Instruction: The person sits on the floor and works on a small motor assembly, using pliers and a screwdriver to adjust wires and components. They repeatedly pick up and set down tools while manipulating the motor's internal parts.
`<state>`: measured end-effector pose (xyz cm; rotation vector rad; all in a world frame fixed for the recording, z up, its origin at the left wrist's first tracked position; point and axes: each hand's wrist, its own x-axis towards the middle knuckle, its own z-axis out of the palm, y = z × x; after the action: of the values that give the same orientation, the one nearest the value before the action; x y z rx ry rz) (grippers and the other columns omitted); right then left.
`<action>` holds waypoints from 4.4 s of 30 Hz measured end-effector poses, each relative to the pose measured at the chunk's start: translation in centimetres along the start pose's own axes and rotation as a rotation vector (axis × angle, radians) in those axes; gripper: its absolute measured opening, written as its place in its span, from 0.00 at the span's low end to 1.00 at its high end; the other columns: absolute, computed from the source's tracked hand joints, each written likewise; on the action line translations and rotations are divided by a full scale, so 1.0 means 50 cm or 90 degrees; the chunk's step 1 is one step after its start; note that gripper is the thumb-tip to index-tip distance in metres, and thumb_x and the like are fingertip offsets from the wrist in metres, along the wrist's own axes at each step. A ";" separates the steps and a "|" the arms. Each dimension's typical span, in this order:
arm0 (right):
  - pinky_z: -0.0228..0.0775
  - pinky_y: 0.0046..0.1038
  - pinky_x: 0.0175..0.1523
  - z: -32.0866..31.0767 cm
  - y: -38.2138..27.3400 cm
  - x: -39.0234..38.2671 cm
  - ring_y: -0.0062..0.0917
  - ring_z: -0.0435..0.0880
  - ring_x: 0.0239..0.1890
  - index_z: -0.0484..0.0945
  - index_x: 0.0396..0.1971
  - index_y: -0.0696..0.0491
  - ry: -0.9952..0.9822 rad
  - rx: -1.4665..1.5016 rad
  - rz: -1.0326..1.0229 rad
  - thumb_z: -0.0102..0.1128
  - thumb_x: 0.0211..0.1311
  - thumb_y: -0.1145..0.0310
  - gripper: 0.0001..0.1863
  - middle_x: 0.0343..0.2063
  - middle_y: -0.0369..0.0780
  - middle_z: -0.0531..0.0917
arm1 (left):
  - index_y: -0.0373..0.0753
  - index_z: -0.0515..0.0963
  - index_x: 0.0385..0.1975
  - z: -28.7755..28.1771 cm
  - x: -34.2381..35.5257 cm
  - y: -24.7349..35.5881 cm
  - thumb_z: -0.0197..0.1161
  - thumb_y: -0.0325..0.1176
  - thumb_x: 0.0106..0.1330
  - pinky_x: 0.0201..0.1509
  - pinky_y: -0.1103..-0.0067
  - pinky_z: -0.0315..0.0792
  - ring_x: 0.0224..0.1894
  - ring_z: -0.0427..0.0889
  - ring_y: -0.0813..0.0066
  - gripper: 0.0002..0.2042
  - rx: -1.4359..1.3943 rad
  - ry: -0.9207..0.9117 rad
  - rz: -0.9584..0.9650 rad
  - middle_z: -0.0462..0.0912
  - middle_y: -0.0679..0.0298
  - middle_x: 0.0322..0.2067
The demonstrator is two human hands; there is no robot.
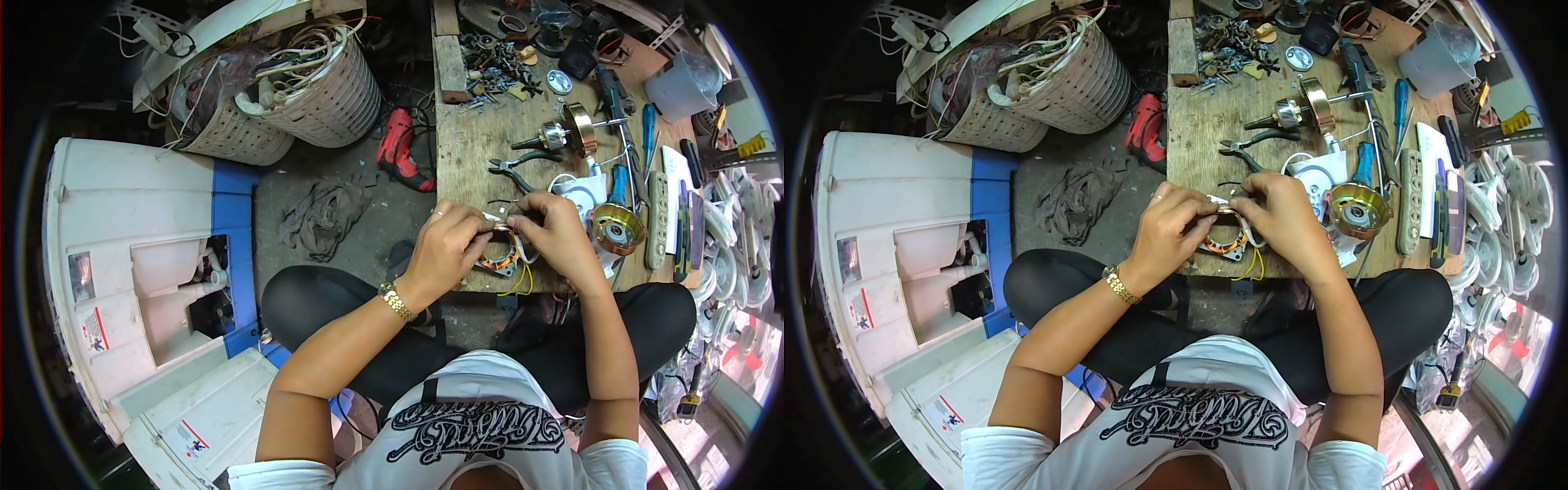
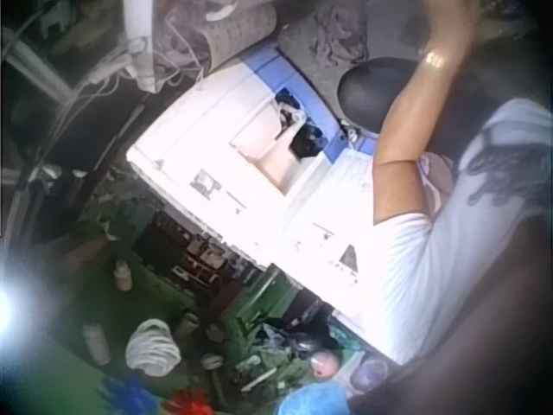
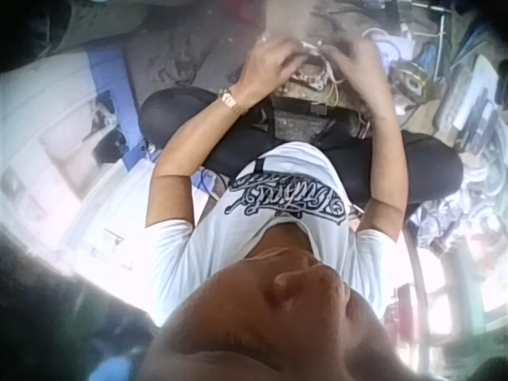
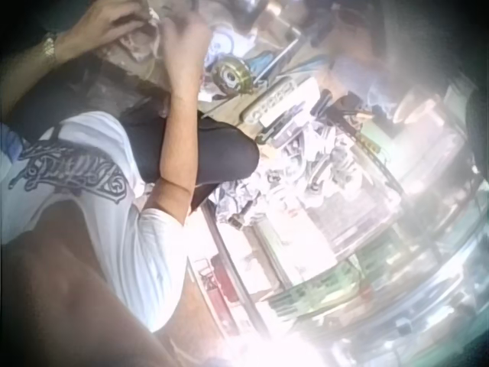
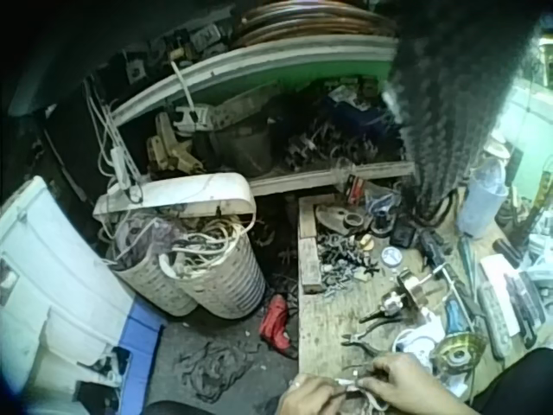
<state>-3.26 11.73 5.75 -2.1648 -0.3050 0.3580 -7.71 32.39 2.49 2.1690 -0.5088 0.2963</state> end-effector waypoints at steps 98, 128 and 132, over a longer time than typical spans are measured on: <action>0.76 0.35 0.42 0.002 0.028 -0.003 0.40 0.87 0.33 0.85 0.38 0.62 0.019 -0.103 -0.074 0.68 0.57 0.72 0.11 0.31 0.52 0.86 | 0.34 0.81 0.28 0.020 0.011 0.004 0.69 0.26 0.57 0.47 0.62 0.71 0.39 0.77 0.46 0.04 0.076 0.019 0.042 0.81 0.52 0.31; 0.76 0.35 0.37 -0.008 0.014 -0.038 0.38 0.87 0.29 0.86 0.32 0.63 0.024 -0.167 -0.106 0.72 0.54 0.67 0.13 0.27 0.50 0.87 | 0.38 0.85 0.32 0.000 0.028 -0.001 0.71 0.31 0.56 0.43 0.64 0.74 0.38 0.81 0.58 0.06 0.035 -0.095 -0.111 0.82 0.57 0.31; 0.76 0.33 0.36 -0.003 0.024 -0.038 0.32 0.86 0.26 0.85 0.33 0.63 0.037 -0.099 -0.043 0.70 0.52 0.69 0.12 0.23 0.47 0.85 | 0.42 0.86 0.32 0.002 0.020 0.007 0.70 0.35 0.59 0.43 0.66 0.74 0.41 0.81 0.59 0.06 0.111 -0.066 -0.079 0.82 0.61 0.33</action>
<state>-4.86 10.27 5.10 -2.3055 -0.3838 0.2395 -7.00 31.86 3.06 2.3839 -0.4160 0.1658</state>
